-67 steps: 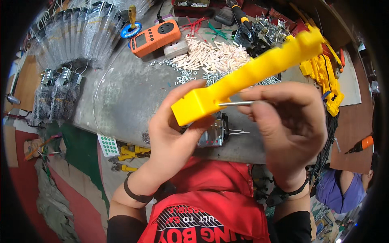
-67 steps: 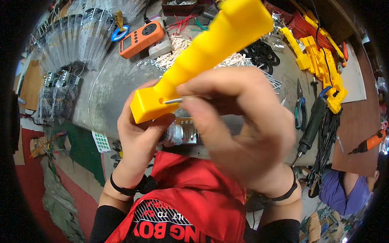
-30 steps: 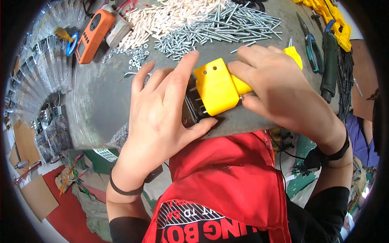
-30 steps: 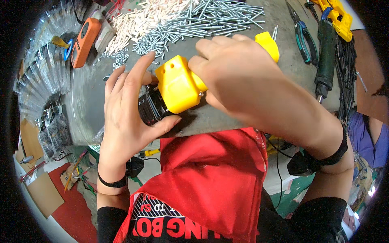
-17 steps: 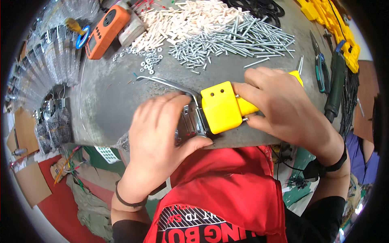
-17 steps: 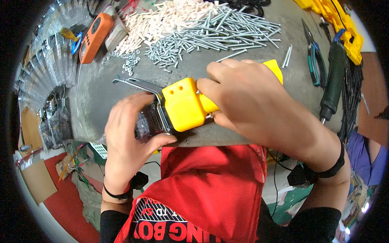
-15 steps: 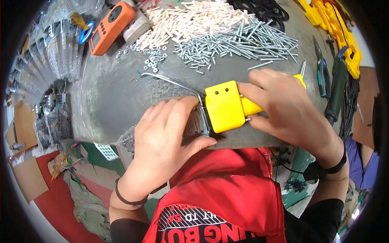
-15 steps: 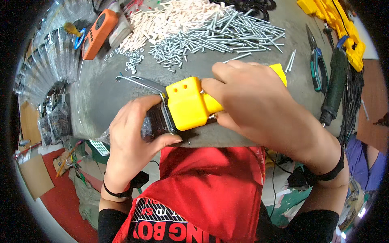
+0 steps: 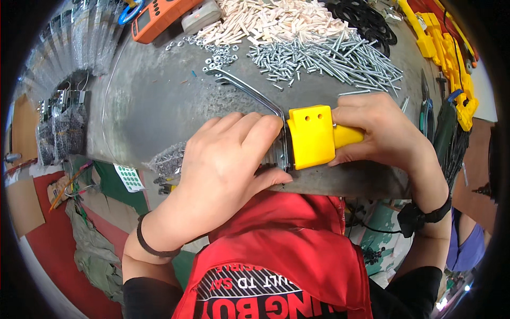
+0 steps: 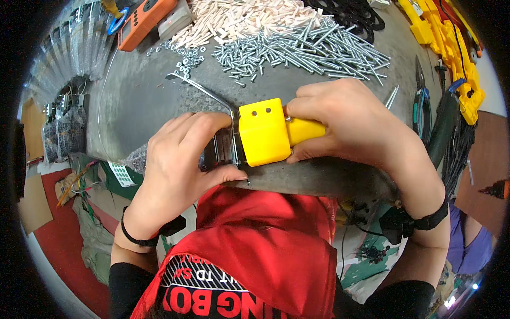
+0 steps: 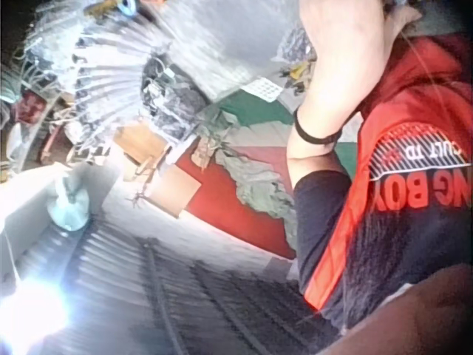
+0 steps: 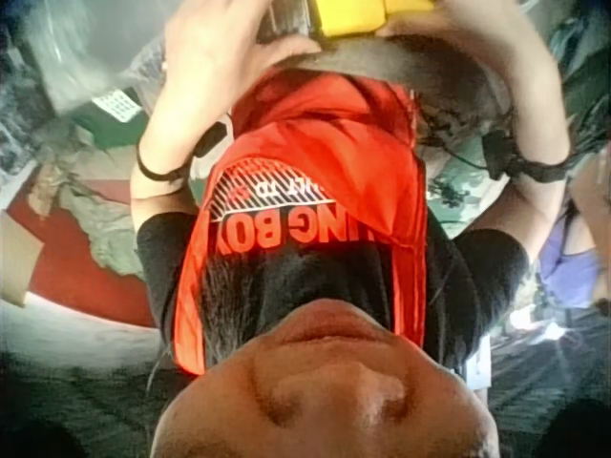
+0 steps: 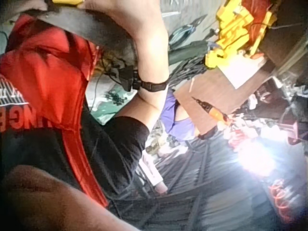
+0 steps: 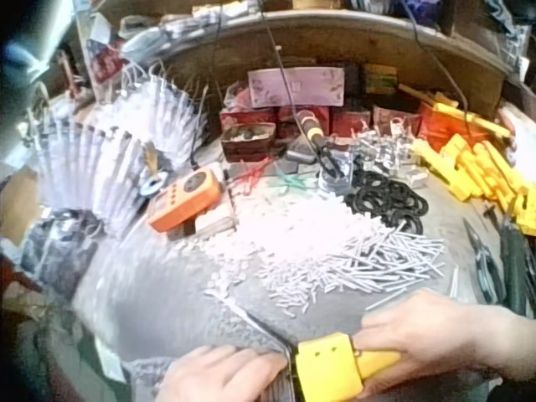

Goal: Assembling and wiring a handheld electronic device at a factory workbench, including screw fastening and soldering.

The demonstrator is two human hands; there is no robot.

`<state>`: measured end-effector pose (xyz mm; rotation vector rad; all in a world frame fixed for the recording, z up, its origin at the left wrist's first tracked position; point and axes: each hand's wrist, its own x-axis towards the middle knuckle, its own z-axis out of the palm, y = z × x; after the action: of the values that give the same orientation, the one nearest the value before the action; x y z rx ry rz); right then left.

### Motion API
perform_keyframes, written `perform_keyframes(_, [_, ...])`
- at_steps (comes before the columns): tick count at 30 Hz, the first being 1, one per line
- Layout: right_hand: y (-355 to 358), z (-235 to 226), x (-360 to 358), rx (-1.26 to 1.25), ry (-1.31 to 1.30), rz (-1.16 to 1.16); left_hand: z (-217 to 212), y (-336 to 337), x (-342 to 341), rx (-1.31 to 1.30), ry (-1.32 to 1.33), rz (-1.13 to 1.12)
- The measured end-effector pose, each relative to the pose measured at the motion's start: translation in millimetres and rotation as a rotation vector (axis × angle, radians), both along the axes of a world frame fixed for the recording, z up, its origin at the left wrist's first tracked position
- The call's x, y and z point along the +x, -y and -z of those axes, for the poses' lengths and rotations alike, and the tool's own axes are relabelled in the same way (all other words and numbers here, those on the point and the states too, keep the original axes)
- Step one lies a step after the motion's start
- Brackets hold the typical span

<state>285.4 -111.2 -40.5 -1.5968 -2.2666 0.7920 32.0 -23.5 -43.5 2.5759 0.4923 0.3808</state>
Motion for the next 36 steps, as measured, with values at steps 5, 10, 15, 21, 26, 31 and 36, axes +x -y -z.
perform_keyframes(5, [1.6, 0.4, -0.6, 0.044, 0.08, 0.012, -3.8, -0.1, 0.8, -0.022, -0.036, -0.007])
perform_keyframes(10, [-0.8, 0.7, 0.8, 0.052, 0.07, 0.013, -4.6, 0.5, 1.1, -0.032, -0.04, -0.013])
perform_keyframes(15, [-0.6, 3.2, 0.0, 0.074, 0.059, 0.012, -2.8, 1.3, 0.0, -0.039, -0.044, -0.04])
perform_keyframes(21, [9.1, -4.8, -9.5, 0.018, 0.013, 0.044, -2.0, 3.0, -0.1, -0.029, -0.009, -0.047])
perform_keyframes(26, [18.4, -0.5, -14.7, 0.064, 0.131, 0.087, -1.2, 3.5, -0.6, -0.027, 0.014, -0.043])
perform_keyframes(31, [31.1, -4.3, -51.4, 0.287, 0.311, 0.209, -2.5, 5.2, -2.1, -0.047, 0.006, -0.057])
perform_keyframes(36, [33.8, -4.5, -62.4, 0.206, 0.329, 0.297, -1.6, 4.8, -0.6, -0.075, 0.01, -0.028])
